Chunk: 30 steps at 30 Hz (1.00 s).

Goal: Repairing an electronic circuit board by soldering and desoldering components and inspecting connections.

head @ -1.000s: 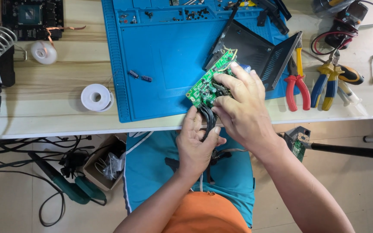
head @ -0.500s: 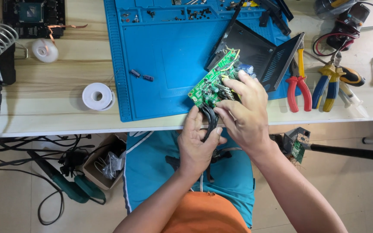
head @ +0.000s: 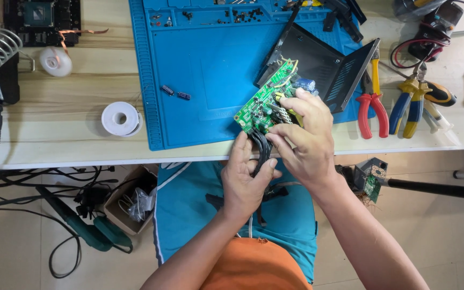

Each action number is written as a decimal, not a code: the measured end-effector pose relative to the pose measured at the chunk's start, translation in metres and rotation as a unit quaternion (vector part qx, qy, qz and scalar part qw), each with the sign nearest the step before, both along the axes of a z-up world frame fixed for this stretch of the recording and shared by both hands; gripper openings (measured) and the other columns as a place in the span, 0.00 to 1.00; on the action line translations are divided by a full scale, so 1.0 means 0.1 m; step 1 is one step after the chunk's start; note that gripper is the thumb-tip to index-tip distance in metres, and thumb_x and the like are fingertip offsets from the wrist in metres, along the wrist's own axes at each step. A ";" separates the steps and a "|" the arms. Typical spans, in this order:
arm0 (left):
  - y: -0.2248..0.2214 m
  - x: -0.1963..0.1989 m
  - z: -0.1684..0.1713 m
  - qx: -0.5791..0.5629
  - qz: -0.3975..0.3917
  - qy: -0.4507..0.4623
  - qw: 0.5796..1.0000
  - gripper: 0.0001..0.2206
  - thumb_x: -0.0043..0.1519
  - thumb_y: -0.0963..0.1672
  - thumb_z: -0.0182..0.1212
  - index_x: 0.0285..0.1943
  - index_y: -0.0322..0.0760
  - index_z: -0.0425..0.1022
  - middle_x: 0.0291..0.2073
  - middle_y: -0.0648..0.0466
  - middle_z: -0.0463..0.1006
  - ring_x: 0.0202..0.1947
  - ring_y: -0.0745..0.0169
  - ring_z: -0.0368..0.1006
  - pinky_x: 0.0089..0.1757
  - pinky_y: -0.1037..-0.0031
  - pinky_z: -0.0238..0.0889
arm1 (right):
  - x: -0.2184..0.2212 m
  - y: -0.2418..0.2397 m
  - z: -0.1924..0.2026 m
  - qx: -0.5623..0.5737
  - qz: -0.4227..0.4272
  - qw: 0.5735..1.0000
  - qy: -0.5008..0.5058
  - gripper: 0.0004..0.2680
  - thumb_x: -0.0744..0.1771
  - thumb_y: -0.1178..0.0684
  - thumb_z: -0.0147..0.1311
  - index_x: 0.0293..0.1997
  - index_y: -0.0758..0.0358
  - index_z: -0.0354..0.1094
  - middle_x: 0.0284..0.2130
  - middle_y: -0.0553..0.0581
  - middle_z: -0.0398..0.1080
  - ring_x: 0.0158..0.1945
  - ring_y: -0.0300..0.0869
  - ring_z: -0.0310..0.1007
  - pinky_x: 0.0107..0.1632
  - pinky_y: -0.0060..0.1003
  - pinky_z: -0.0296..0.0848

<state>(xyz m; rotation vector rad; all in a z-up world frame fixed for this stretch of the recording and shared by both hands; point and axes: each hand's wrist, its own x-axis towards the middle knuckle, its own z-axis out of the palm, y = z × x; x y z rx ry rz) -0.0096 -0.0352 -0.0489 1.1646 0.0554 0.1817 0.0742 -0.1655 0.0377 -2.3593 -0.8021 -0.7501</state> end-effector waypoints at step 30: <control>0.00 0.05 -0.05 -0.089 0.001 -0.011 0.996 0.42 0.64 0.35 0.70 0.86 0.24 0.46 0.71 0.15 0.66 0.28 0.43 0.86 0.31 0.67 0.86 | -0.05 0.02 -0.20 0.005 0.010 0.986 -0.166 0.04 0.69 0.55 0.70 0.46 0.50 0.88 0.58 0.66 0.81 0.62 0.63 0.81 0.75 0.61 0.65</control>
